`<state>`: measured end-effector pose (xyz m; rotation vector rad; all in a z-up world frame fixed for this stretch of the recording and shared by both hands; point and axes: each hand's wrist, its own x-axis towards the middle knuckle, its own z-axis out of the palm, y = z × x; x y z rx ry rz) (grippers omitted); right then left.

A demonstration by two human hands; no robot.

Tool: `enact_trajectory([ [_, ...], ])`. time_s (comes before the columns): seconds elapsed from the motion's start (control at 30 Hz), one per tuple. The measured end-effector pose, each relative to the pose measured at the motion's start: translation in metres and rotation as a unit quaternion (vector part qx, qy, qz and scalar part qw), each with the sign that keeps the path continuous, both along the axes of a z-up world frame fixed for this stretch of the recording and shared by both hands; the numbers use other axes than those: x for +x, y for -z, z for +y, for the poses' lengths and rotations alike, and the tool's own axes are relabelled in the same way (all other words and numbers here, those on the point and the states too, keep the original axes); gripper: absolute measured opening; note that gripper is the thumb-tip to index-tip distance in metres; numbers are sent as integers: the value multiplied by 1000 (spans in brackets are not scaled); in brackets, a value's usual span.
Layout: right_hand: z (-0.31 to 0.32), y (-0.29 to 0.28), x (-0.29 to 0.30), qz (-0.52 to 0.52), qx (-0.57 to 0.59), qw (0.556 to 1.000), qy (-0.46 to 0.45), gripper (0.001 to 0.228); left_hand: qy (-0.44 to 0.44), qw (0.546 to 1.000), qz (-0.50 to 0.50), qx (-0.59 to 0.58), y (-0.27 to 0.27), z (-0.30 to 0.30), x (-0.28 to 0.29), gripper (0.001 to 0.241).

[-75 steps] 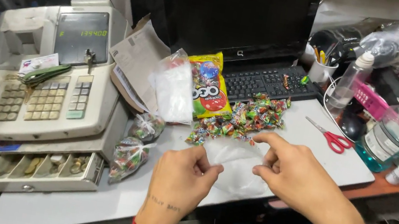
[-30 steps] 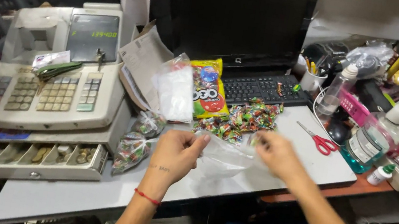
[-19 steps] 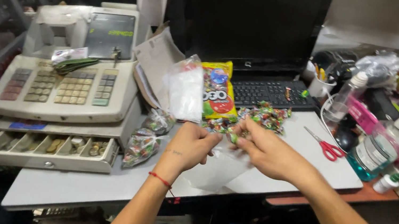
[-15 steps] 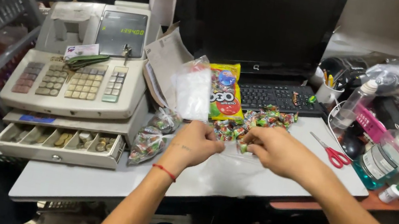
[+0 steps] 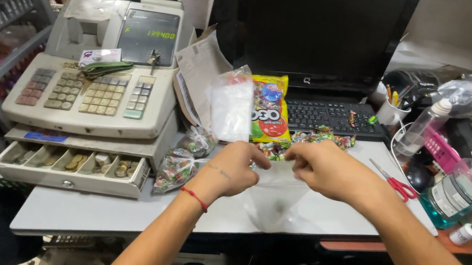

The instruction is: Bagging small individual candies into small plastic bags at a checkout counter.

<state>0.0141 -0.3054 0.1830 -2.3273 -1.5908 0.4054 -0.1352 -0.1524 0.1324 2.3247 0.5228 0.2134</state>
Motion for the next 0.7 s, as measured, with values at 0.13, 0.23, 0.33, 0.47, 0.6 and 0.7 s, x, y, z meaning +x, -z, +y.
enact_trajectory([
  [0.13,1,27,33,63,211,975,27,27,-15,1000,-5,-26,-8,-2,-9,52],
  [0.23,11,84,82,84,281,947,134,24,-63,997,17,-51,-19,-8,-20,53],
  [0.33,25,141,108,25,290,954,64,23,-83,995,11,-62,-22,-8,-23,52],
  [0.47,29,167,95,-8,125,989,74,29,-101,990,8,-94,-32,-14,-31,50],
  [0.6,20,175,85,-51,59,994,71,41,-104,991,3,-85,-28,-11,-31,48],
  [0.7,12,187,85,-76,45,994,60,27,-91,993,-30,-75,-32,-13,-28,47],
])
